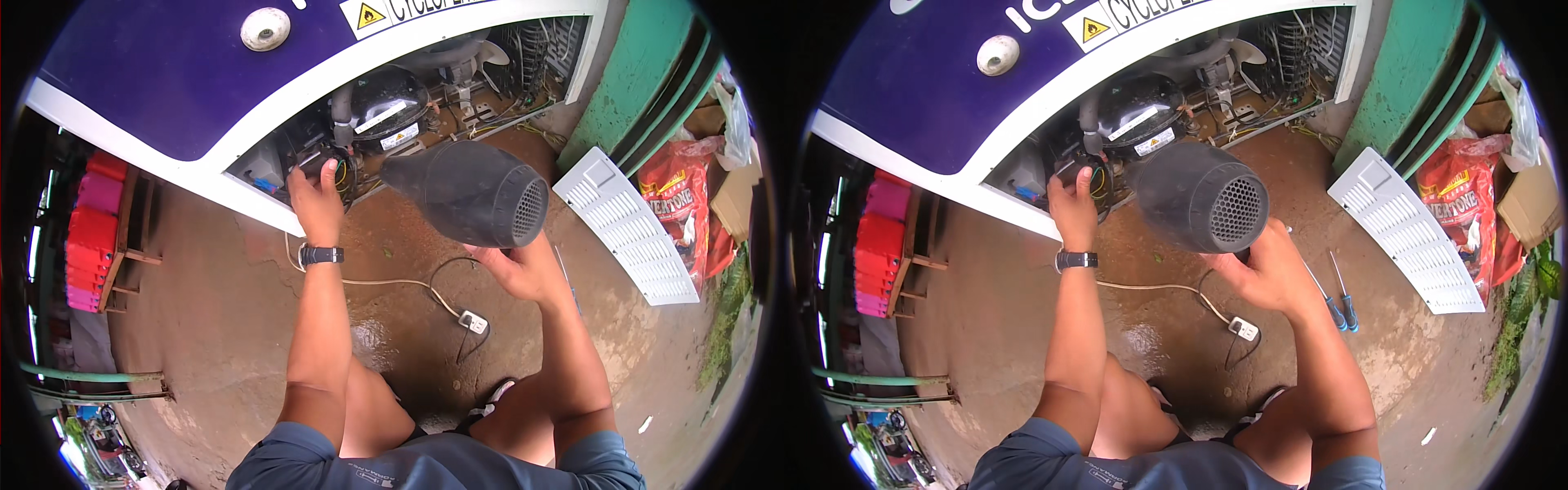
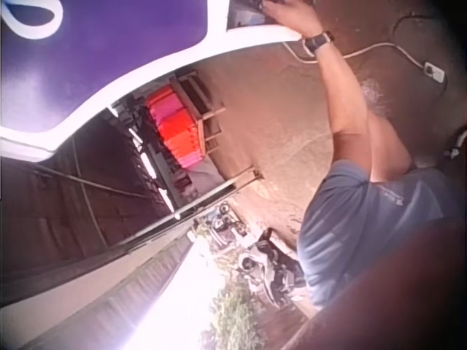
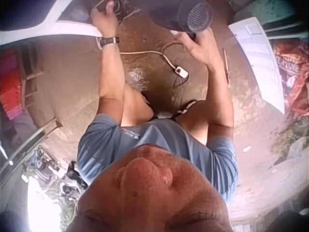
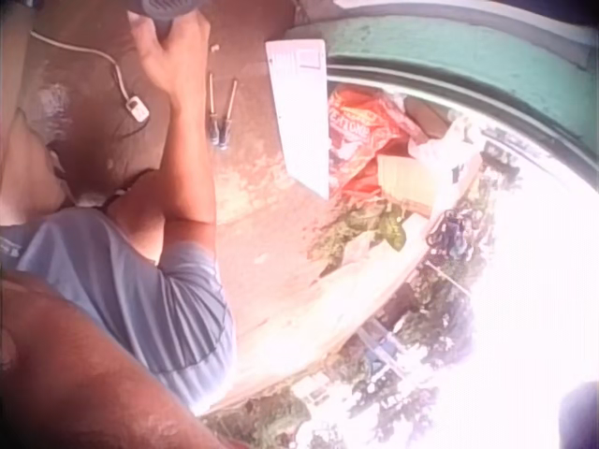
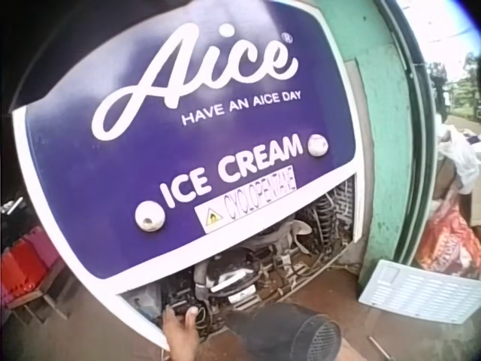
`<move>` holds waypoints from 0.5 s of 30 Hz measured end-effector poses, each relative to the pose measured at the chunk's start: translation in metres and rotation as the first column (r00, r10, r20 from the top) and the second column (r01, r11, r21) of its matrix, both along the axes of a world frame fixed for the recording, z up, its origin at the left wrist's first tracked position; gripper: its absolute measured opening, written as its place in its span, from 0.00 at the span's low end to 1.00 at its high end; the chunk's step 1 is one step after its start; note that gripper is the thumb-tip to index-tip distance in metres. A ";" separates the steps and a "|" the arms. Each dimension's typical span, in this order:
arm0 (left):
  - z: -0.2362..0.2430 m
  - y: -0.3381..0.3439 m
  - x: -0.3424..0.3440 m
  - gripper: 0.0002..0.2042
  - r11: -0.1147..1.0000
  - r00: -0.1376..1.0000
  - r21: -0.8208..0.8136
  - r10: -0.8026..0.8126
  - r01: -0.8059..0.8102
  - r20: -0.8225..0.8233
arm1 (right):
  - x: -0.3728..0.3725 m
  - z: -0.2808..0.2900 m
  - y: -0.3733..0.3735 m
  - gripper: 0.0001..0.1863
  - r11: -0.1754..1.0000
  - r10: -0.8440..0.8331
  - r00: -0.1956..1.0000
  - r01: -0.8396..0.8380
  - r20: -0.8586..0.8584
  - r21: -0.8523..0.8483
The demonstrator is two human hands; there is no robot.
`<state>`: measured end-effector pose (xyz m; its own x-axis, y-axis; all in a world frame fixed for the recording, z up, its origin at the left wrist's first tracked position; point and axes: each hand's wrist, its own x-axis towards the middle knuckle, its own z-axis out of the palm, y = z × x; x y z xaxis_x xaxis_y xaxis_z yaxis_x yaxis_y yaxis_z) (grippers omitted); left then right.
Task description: The person uses a hair dryer to heat a component near the compressor of an ice cream freezer and then uses a screwdriver to work on the wiring.
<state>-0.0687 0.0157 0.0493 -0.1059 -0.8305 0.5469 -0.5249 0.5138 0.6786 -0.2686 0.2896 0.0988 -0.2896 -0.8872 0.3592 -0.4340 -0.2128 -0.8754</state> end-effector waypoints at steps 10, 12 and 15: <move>-0.004 0.009 -0.009 0.19 0.998 0.997 -0.037 -0.040 0.043 0.063 | 0.002 -0.004 -0.001 0.16 1.000 0.002 1.000 -0.002 -0.009 -0.021; -0.002 0.010 -0.010 0.19 1.000 0.989 -0.026 0.021 -0.017 0.144 | 0.002 -0.005 0.000 0.16 1.000 0.011 1.000 -0.011 -0.014 -0.003; -0.003 0.006 -0.010 0.19 0.999 0.994 -0.027 0.043 -0.041 0.098 | 0.005 -0.003 -0.001 0.15 0.998 0.017 0.999 -0.019 0.032 0.056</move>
<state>-0.0787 0.0220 0.0463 -0.1259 -0.8216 0.5561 -0.6102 0.5060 0.6095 -0.2639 0.2887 0.0962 -0.2837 -0.9109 0.2996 -0.4027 -0.1704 -0.8993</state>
